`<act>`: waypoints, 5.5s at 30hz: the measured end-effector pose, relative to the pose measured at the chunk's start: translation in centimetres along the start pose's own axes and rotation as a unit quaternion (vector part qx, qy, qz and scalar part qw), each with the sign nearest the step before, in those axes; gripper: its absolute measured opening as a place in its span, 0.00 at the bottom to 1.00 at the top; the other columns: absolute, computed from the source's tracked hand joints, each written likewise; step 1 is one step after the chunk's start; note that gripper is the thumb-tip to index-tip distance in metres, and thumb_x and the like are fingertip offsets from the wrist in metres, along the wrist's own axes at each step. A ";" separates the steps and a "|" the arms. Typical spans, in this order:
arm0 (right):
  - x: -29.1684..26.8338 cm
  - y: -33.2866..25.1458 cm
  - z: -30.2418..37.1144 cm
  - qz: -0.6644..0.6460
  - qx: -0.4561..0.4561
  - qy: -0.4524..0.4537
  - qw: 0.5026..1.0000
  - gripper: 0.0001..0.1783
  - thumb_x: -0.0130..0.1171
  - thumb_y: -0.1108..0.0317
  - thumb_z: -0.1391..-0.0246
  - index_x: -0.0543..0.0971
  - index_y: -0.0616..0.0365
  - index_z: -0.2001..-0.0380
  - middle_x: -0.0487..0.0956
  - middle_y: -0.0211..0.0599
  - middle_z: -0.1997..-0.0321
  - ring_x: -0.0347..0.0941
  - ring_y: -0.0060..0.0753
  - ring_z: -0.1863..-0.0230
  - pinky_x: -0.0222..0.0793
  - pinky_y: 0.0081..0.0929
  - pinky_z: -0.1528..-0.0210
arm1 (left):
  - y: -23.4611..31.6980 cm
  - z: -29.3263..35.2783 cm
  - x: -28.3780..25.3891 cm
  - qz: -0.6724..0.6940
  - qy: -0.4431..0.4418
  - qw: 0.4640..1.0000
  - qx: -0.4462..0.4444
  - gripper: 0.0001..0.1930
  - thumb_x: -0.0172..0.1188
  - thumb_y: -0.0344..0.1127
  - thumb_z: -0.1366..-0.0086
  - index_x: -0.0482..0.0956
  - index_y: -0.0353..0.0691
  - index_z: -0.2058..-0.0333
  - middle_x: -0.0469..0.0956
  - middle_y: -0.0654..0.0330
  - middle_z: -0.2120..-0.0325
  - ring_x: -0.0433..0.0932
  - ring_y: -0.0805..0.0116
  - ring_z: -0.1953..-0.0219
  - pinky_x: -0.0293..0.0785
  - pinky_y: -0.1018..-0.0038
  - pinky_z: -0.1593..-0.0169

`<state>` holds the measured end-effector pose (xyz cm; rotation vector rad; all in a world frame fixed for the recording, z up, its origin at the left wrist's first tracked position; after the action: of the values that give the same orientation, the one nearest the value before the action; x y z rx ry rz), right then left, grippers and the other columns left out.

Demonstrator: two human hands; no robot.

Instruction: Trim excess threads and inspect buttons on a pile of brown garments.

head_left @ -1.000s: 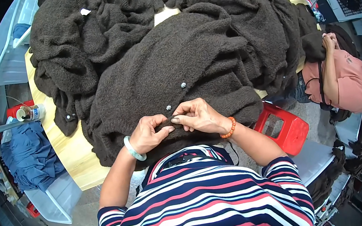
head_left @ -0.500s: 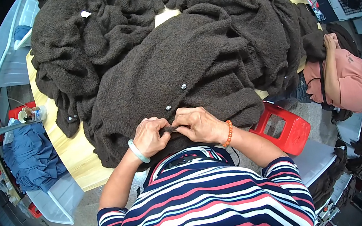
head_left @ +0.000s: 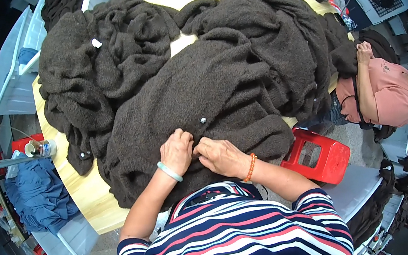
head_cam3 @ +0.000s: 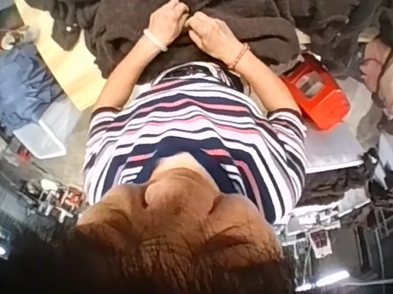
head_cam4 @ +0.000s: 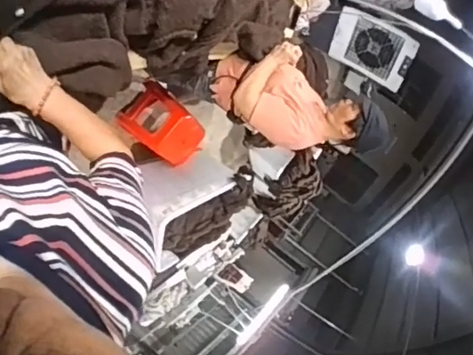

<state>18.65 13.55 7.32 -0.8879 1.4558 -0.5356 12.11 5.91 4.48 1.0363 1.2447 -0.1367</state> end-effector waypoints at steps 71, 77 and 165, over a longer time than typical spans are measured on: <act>1.4 3.7 -0.3 -0.296 0.152 -0.132 0.934 0.11 0.61 0.65 0.47 0.80 0.65 0.70 0.76 0.40 0.79 0.66 0.19 0.77 0.65 0.24 0.72 | -1.0 2.7 -1.0 0.326 -0.178 0.925 -0.073 0.09 0.64 0.32 0.44 0.79 0.32 0.68 0.78 0.56 0.77 0.77 0.71 0.73 0.71 0.74 0.67; 0.4 4.1 0.1 -0.156 0.135 -0.122 0.971 0.14 0.63 0.62 0.47 0.80 0.65 0.69 0.79 0.46 0.75 0.77 0.38 0.74 0.71 0.32 0.68 | -2.0 2.9 -1.6 0.238 -0.157 0.951 -0.123 0.09 0.67 0.32 0.45 0.80 0.33 0.70 0.78 0.61 0.80 0.74 0.76 0.76 0.70 0.77 0.70; -3.8 3.9 1.1 -0.059 0.051 0.026 0.997 0.08 0.57 0.81 0.54 0.78 0.66 0.67 0.75 0.49 0.68 0.75 0.53 0.66 0.73 0.40 0.62 | 1.9 -1.2 0.9 0.276 -0.095 0.956 -0.041 0.06 0.57 0.23 0.45 0.79 0.31 0.68 0.76 0.55 0.74 0.77 0.66 0.71 0.72 0.73 0.65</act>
<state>18.64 19.06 6.53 -0.8879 1.4167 -0.7186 12.69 8.17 4.88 1.2300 0.7457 0.2409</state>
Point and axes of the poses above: each hand's wrist, its own z-axis away from the middle knuckle, its own x-axis out of the palm, y = z × x, the point moved 9 cm from there along -z, towards the middle knuckle
